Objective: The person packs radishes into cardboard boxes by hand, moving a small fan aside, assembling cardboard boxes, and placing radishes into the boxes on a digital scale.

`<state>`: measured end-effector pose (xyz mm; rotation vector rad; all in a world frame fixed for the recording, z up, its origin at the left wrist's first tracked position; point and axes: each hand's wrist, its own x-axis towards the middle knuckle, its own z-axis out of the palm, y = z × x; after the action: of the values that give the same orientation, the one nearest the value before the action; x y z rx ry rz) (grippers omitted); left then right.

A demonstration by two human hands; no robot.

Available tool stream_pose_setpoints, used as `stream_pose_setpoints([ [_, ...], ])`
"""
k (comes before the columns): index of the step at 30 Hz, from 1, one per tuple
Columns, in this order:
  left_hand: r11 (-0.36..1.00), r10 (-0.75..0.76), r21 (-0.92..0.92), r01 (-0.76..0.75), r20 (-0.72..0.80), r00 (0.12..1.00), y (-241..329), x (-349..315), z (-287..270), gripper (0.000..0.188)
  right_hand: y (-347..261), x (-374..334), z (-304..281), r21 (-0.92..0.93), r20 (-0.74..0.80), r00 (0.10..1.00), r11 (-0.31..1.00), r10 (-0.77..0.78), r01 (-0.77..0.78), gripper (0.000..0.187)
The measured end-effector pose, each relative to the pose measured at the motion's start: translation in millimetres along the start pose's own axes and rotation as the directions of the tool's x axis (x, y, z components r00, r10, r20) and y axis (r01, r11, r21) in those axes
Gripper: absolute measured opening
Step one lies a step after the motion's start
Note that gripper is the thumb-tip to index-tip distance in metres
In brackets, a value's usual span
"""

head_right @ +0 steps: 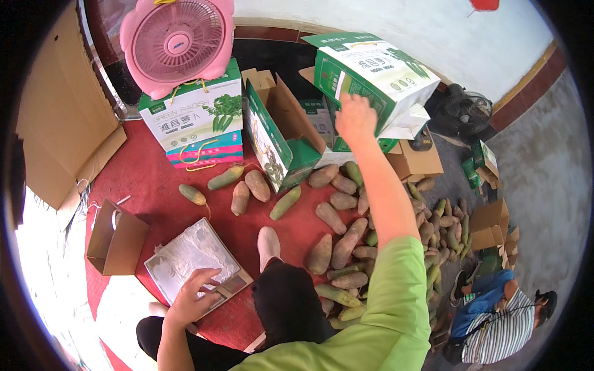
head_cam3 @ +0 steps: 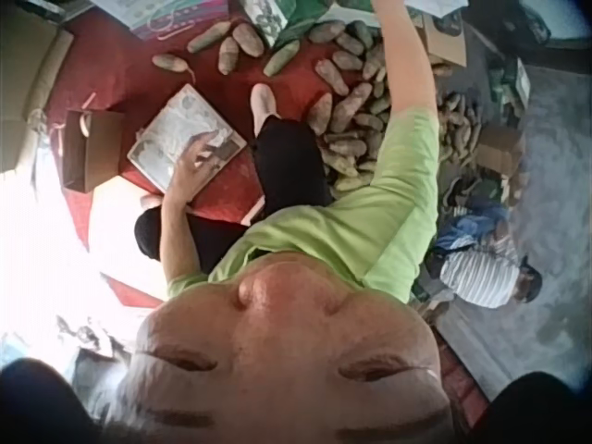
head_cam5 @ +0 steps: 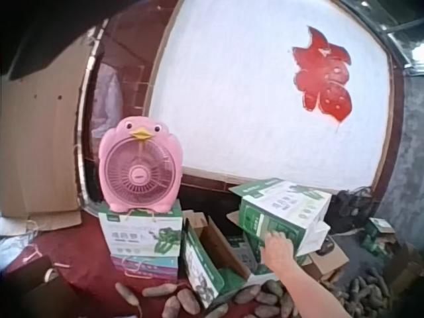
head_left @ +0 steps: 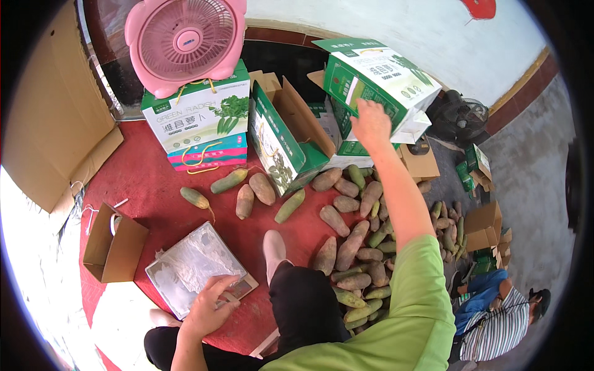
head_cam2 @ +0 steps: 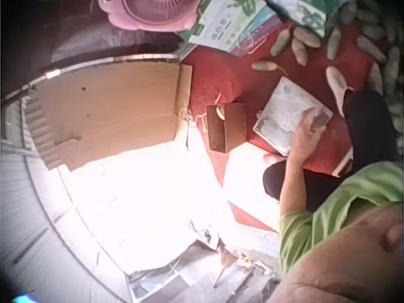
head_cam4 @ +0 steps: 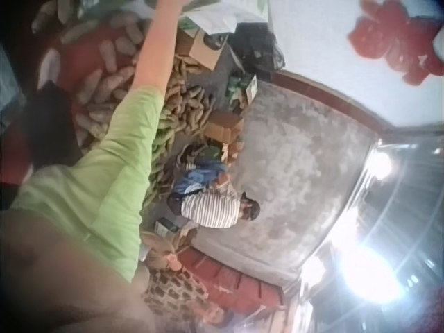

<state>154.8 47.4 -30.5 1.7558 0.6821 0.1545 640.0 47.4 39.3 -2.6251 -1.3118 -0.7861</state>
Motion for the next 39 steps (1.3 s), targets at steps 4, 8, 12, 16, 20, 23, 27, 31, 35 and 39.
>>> stream_pose_setpoints([
  [4, 0.999, -0.014, 0.047, 0.014, -0.004, 1.0, -1, -1, -5, 0.052, -30, 43, 43, 0.035, 0.271, 0.958, 0.994, 0.091, -0.104, 0.048],
  [8, 1.0, -0.02, 0.015, 0.02, -0.003, 1.0, -3, -5, -10, 0.052, -39, 73, 80, 0.061, 0.279, 0.939, 0.972, 0.203, -0.229, 0.048],
  [12, 0.996, -0.073, 0.049, 0.073, -0.003, 0.997, 4, -5, -11, 0.049, -53, 86, 105, 0.041, 0.269, 0.909, 0.939, 0.318, -0.341, 0.053],
  [16, 0.996, -0.086, -0.022, 0.086, 0.009, 0.996, -5, -6, -10, 0.033, -48, 101, 116, 0.216, 0.232, 0.876, 0.855, 0.423, -0.471, 0.053],
  [20, 0.996, -0.089, -0.006, 0.089, 0.058, 0.994, -6, -4, -11, 0.038, -45, 98, 118, 0.506, 0.396, 0.803, 0.624, 0.446, -0.595, 0.051],
  [23, 0.995, -0.026, 0.096, 0.024, 0.019, 0.999, 9, -1, -10, 0.049, -23, 92, 122, 0.685, 0.334, 0.836, 0.497, 0.436, -0.533, 0.049],
  [27, 0.99, -0.014, 0.138, 0.014, 0.001, 1.0, 10, -13, -9, 0.048, -20, 72, 72, 0.897, 0.242, 0.844, 0.222, 0.479, -0.383, 0.054],
  [31, 0.993, 0.0, 0.12, 0.002, -0.014, 1.0, -1, -30, -9, 0.047, 11, 56, -38, 0.97, 0.143, 0.836, 0.094, 0.53, -0.225, 0.027],
  [35, 0.984, 0.013, 0.179, -0.002, -0.059, 0.998, -9, -49, -7, 0.042, 24, 28, -150, 0.99, 0.075, 0.843, 0.065, 0.533, -0.129, 0.018],
  [39, 0.985, 0.01, 0.175, 0.012, -0.128, 0.992, -7, -66, -9, 0.039, 13, -15, -231, 0.992, 0.107, 0.904, -0.102, 0.414, -0.071, 0.015],
])
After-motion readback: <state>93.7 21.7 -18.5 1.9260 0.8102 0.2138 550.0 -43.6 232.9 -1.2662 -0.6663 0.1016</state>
